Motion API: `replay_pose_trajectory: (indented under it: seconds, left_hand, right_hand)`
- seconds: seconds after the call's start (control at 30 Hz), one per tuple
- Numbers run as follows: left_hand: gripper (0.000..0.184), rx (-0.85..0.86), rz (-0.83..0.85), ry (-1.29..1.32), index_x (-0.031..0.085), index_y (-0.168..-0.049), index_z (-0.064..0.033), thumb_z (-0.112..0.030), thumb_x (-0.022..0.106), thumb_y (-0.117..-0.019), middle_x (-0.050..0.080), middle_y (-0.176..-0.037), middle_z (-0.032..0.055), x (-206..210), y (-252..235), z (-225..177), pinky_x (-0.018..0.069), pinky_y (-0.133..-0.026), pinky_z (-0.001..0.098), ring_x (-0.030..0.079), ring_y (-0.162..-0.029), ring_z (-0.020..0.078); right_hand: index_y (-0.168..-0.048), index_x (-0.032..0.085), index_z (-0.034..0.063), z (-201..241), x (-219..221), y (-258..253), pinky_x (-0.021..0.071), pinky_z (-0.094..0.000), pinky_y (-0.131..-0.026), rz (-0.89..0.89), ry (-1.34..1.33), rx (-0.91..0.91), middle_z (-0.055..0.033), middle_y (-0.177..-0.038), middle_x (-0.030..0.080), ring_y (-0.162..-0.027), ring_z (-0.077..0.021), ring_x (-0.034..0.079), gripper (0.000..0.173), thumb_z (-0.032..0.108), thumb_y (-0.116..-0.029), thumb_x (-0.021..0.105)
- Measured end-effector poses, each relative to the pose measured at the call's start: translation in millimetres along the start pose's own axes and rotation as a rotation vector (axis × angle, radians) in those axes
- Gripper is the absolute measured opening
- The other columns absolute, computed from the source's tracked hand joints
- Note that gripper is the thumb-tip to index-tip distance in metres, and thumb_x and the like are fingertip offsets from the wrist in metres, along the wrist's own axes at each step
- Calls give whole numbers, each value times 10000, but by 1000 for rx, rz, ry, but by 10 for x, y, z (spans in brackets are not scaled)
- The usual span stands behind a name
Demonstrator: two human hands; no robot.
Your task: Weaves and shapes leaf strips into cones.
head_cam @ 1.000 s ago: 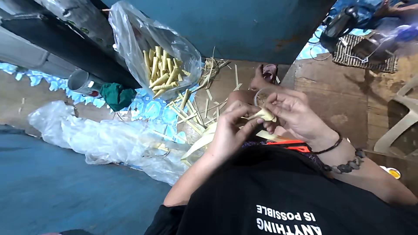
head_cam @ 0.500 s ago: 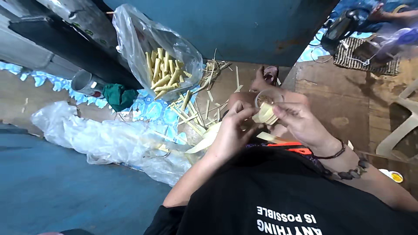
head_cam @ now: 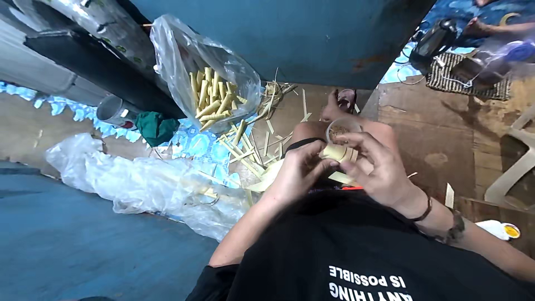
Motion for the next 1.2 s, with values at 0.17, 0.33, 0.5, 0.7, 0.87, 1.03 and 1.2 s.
replay_pose_trajectory:
  seconds: [0.17, 0.33, 0.5, 0.7, 0.87, 1.03, 1.2]
  left_hand:
    - [189, -52, 82, 104, 698, -1050, 32, -18, 769, -882, 723, -950, 66, -7, -8, 20, 623, -753, 265, 704, -808, 84]
    - [134, -103, 65, 77, 716, -1006, 10, 7, 757, -879, 718, -847, 30, -25, -23, 110, 590, -707, 230, 671, -738, 43]
    - [182, -162, 133, 119, 710, -1018, -7, -33, 795, -859, 706, -826, 17, -1, -14, 132, 567, -650, 219, 645, -687, 39]
    - [195, -166, 106, 148, 709, -999, -16, -9, 807, -830, 693, -776, 9, -36, -2, 175, 539, -595, 201, 613, -626, 29]
    - [194, -152, 136, 175, 712, -999, -8, -8, 809, -831, 705, -804, 12, -48, -21, 172, 563, -630, 210, 637, -661, 34]
    - [236, -174, 107, 165, 708, -1009, -19, 2, 827, -807, 712, -802, 24, -84, -27, 186, 573, -621, 230, 644, -647, 51]
    - [201, -168, 117, 178, 707, -996, -16, 25, 801, -823, 694, -791, 18, -94, -29, 189, 551, -604, 210, 619, -628, 38]
  right_hand:
    - [-1273, 647, 115, -77, -29, 53, 553, -159, -526, 132, -715, 521, -20, -851, 727, -592, -35, 653, 376, 216, -1117, 320]
    - [-1352, 616, 53, -170, 5, 206, 601, -268, -881, 15, -86, 48, -32, -1176, 685, -1015, -78, 678, 431, 303, -1003, 651]
    - [-1246, 667, 90, -214, -24, 199, 556, -181, -530, 71, -713, 601, -45, -846, 739, -594, -64, 662, 353, 207, -1117, 360]
    - [-1338, 621, 17, -229, 4, 306, 585, -240, -869, -6, -20, 27, -64, -1153, 700, -993, -76, 682, 403, 247, -1008, 654]
    - [-1287, 634, 94, -246, 2, 303, 604, -206, -634, 80, -607, 452, -16, -892, 751, -701, -67, 709, 304, 188, -1105, 409]
    - [-1353, 617, 50, -264, -13, 331, 595, -203, -795, 8, -206, 183, -18, -1088, 722, -889, -39, 694, 343, 190, -1042, 587]
    - [-1308, 631, 92, -275, -35, 330, 603, -198, -681, 42, -465, 381, 13, -960, 735, -761, -42, 700, 293, 193, -1084, 471]
Point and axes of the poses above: each hand's wrist, its own y-axis away from the middle knuckle, its own x-axis out of the palm, z = x × y, the point moved 2 cm from there along -y, towards the middle knuckle
